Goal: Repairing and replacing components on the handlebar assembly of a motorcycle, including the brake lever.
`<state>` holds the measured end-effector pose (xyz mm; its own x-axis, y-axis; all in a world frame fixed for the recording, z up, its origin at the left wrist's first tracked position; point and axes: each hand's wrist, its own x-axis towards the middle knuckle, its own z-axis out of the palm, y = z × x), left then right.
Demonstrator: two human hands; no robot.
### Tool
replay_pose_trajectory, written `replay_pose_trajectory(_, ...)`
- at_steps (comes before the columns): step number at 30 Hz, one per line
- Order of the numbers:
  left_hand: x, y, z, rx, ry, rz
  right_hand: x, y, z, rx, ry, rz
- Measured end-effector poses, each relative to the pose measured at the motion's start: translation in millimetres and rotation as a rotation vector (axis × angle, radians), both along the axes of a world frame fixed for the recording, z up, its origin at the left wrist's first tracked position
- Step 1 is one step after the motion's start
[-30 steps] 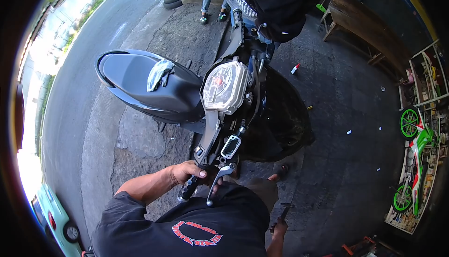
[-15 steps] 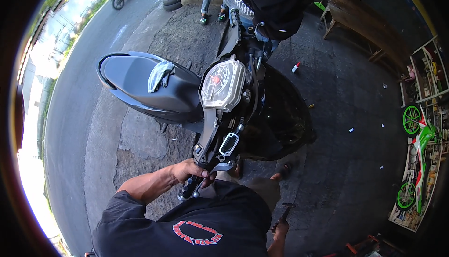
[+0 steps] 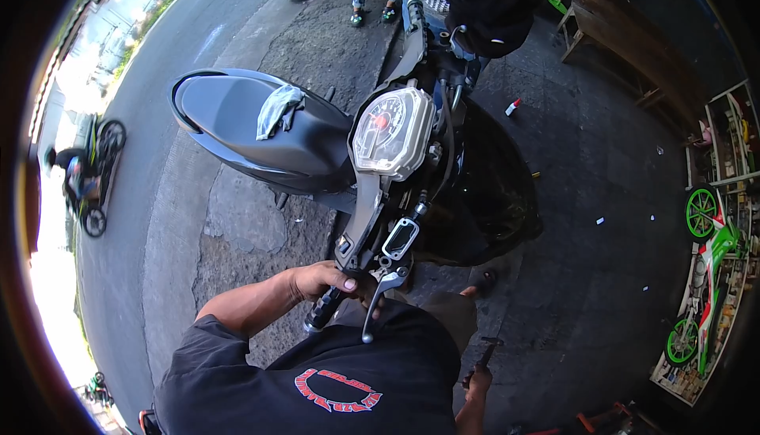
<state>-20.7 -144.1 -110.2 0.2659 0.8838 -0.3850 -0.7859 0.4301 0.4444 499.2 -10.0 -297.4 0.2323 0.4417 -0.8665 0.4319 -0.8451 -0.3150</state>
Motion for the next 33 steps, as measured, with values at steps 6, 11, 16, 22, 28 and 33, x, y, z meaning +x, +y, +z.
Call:
replay_pose_trajectory(6,3.1,-2.2,0.0,-0.046,0.048,0.066,-2.5,12.6,-1.2,0.06,0.021,0.083)
replay_pose_trajectory(11,2.3,0.8,2.6,0.02,0.013,0.037,-6.6,13.6,2.2,0.053,-0.057,0.081)
replay_pose_trajectory(16,5.2,1.3,4.9,0.004,-0.085,0.082,-6.5,11.1,4.9,0.027,-0.015,0.077)
replay_pose_trajectory(22,6.0,-1.6,3.3,-0.044,0.002,0.108,1.7,2.2,-0.7,0.01,-0.01,0.049)
replay_pose_trajectory(28,2.0,-5.4,-3.9,-0.086,0.134,0.062,8.5,-4.2,-4.9,0.009,0.012,0.034)
replay_pose_trajectory(33,-0.9,-2.7,0.5,-0.037,0.168,-0.006,9.0,-5.9,-0.2,0.034,-0.008,0.042)
